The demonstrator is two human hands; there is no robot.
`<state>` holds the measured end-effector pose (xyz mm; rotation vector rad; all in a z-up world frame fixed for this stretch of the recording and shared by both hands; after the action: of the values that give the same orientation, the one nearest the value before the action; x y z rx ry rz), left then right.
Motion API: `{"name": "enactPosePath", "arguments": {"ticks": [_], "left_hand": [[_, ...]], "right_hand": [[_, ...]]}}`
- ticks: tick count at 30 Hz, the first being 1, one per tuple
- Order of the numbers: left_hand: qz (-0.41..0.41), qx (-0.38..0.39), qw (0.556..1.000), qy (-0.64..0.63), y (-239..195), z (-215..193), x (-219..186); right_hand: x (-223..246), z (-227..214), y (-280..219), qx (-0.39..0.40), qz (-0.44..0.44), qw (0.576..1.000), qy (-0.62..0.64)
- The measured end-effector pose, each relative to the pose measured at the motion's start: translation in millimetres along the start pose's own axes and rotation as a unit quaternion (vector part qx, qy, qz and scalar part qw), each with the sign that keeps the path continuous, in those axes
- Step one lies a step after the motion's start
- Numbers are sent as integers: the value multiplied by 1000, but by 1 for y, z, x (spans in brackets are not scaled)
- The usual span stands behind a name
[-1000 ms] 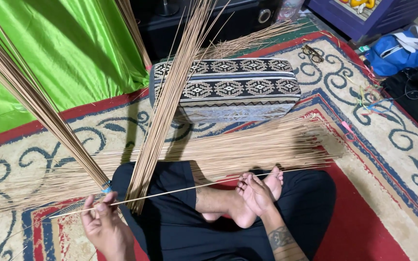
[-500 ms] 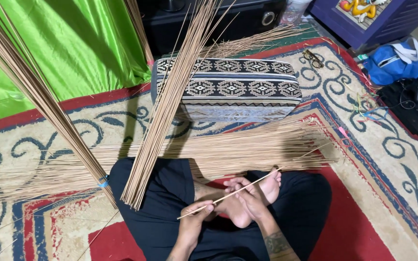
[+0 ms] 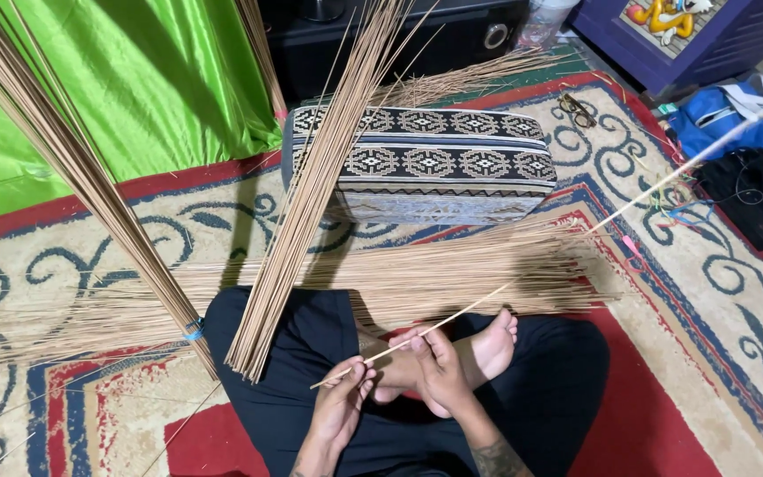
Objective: The person sits cross-legged on a carpeted floor surrounded by bundles of thin bamboo sticks. They take individual sticks from a bundle, hold each one up, flex and run their hands along it, and set it aside, working through the sticks one at a time.
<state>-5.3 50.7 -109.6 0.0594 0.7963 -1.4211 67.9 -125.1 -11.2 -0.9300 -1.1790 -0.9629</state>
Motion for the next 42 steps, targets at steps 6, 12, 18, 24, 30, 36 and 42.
{"name": "enactPosePath", "arguments": {"ticks": [6, 12, 18, 24, 30, 36, 42], "left_hand": [[22, -6, 999, -40, -3, 2, 0], [122, 59, 977, 166, -33, 44, -14], [275, 27, 914, 298, -47, 61, -27], [363, -67, 758, 538, -56, 73, -60], [467, -93, 594, 648, -60, 77, -82], [460, -79, 499, 730, -55, 69, -104], [430, -100, 528, 726, -39, 51, -125]], "right_hand": [[3, 8, 34, 18, -33, 999, -32], [0, 13, 93, -96, 182, 979, 2], [1, 29, 118, -107, 158, 981, -21], [-6, 50, 120, -54, 160, 984, -47], [-50, 75, 110, 57, 93, 994, -15], [-44, 95, 104, 99, 100, 988, -62], [-50, 73, 100, 118, 171, 969, -134]]}}
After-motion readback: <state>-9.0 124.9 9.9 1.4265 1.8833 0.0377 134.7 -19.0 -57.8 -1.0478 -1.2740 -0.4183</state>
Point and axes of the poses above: each hand's wrist, its own y-axis towards the middle knuckle, its own z-axis out of the palm, x = y × z, the point moved 2 cm from there along y, towards the middle knuckle, and after that the axes turned 7 degrees about z, right-handed, at the moved point
